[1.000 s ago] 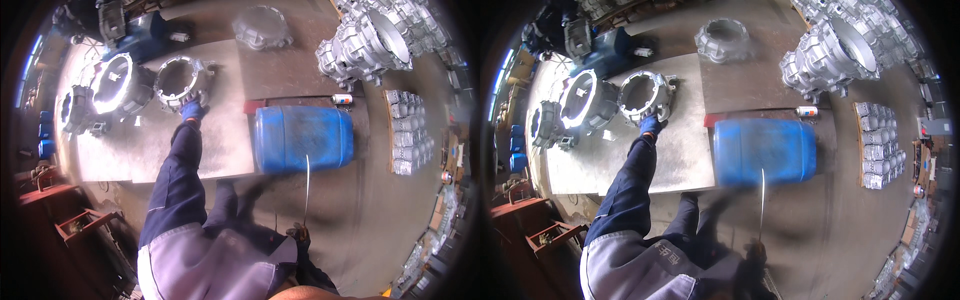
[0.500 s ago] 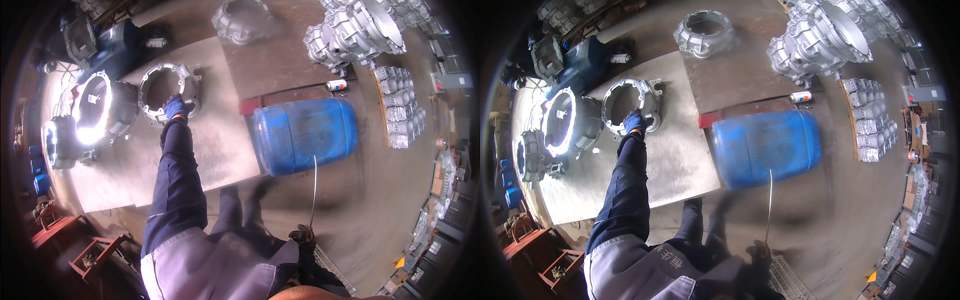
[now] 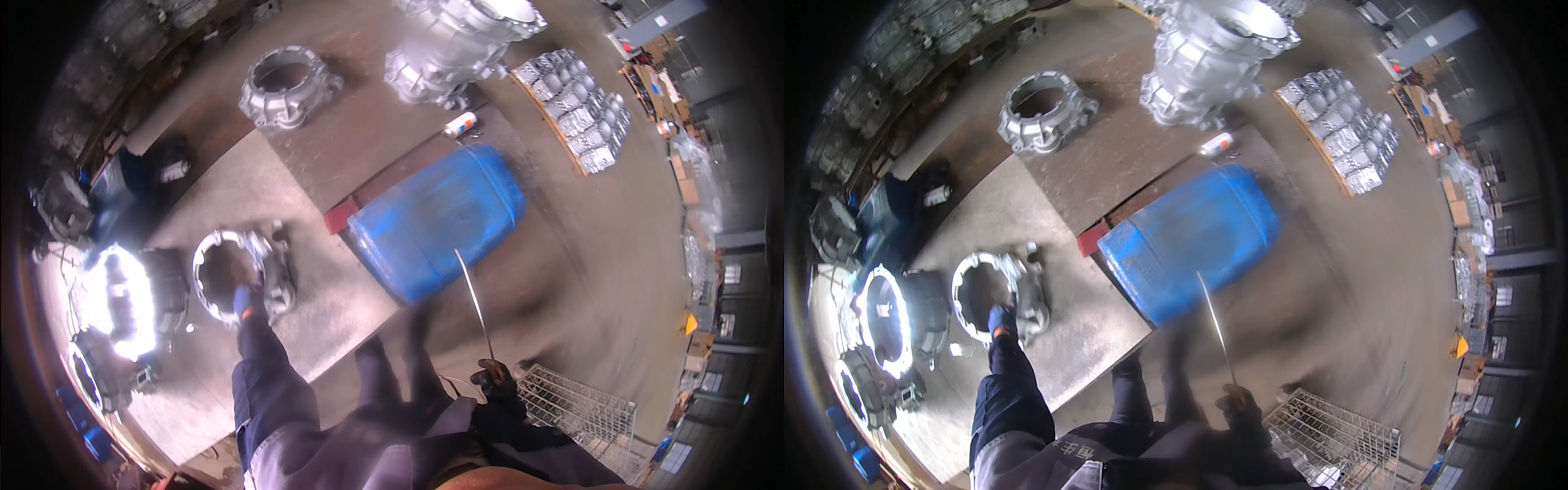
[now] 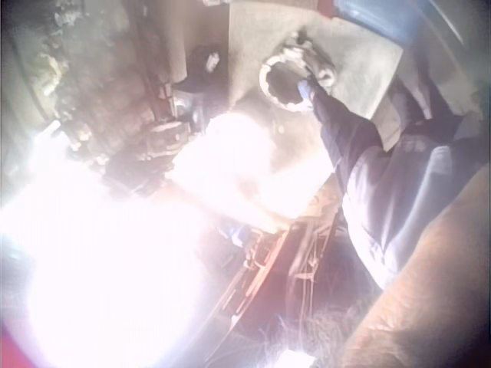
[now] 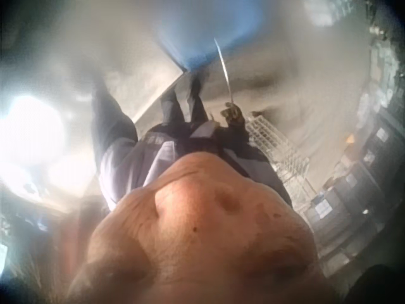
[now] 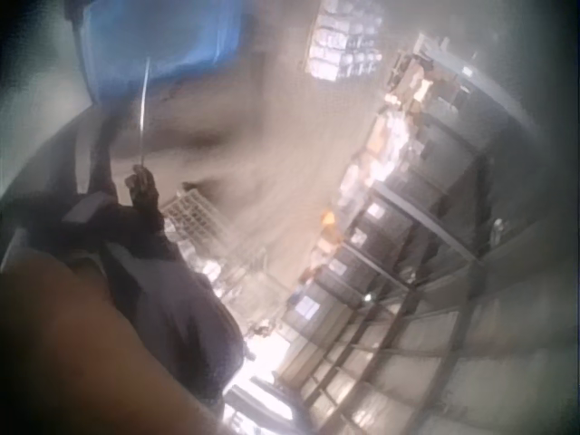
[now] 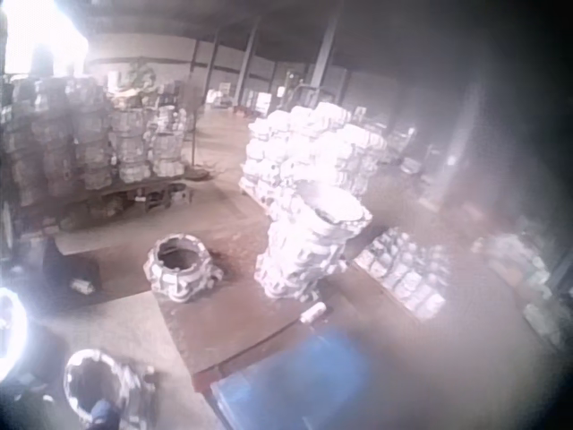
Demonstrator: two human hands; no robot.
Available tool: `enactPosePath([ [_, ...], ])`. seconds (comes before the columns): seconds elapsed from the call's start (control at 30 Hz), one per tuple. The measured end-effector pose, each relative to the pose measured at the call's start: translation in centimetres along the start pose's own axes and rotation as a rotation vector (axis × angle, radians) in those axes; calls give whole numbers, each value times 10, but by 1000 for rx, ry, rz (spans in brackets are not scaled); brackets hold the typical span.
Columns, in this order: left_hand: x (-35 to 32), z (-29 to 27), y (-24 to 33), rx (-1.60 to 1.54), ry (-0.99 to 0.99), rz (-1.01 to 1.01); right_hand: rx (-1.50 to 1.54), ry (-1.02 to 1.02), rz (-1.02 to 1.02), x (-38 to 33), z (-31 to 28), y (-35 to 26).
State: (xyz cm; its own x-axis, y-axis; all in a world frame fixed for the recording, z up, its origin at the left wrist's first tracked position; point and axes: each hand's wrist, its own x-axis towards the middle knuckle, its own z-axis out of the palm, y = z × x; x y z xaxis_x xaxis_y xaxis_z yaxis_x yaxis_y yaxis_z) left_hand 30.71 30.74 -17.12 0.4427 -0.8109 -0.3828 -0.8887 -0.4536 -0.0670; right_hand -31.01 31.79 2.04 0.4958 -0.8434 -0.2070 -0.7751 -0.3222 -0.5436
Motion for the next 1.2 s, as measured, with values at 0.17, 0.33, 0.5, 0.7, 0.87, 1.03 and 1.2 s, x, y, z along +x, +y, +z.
enactPosePath([
  [0.17, -32, 16, 73, -966, 260, -361, 479, 116, 354, 4, 7, -18],
  [0.33, -24, 41, 84, -1023, -47, -380, 732, 275, 615, 6, 16, -23],
  [0.5, -37, -1, 65, -1381, -187, -351, 713, 455, 495, 4, 9, -19],
  [0.7, -64, -165, 47, -1651, -57, -283, 1141, 447, 509, -2, 21, 7],
  [0.87, -61, -266, 116, -1411, -144, -78, 1432, 522, 519, -13, 7, -3],
  [1.03, -52, -316, 248, -866, 136, 378, 1554, 527, 519, -33, -30, -5],
  [1.2, -46, -314, 359, -523, 205, 729, 979, 625, 488, -55, -67, -11],
])
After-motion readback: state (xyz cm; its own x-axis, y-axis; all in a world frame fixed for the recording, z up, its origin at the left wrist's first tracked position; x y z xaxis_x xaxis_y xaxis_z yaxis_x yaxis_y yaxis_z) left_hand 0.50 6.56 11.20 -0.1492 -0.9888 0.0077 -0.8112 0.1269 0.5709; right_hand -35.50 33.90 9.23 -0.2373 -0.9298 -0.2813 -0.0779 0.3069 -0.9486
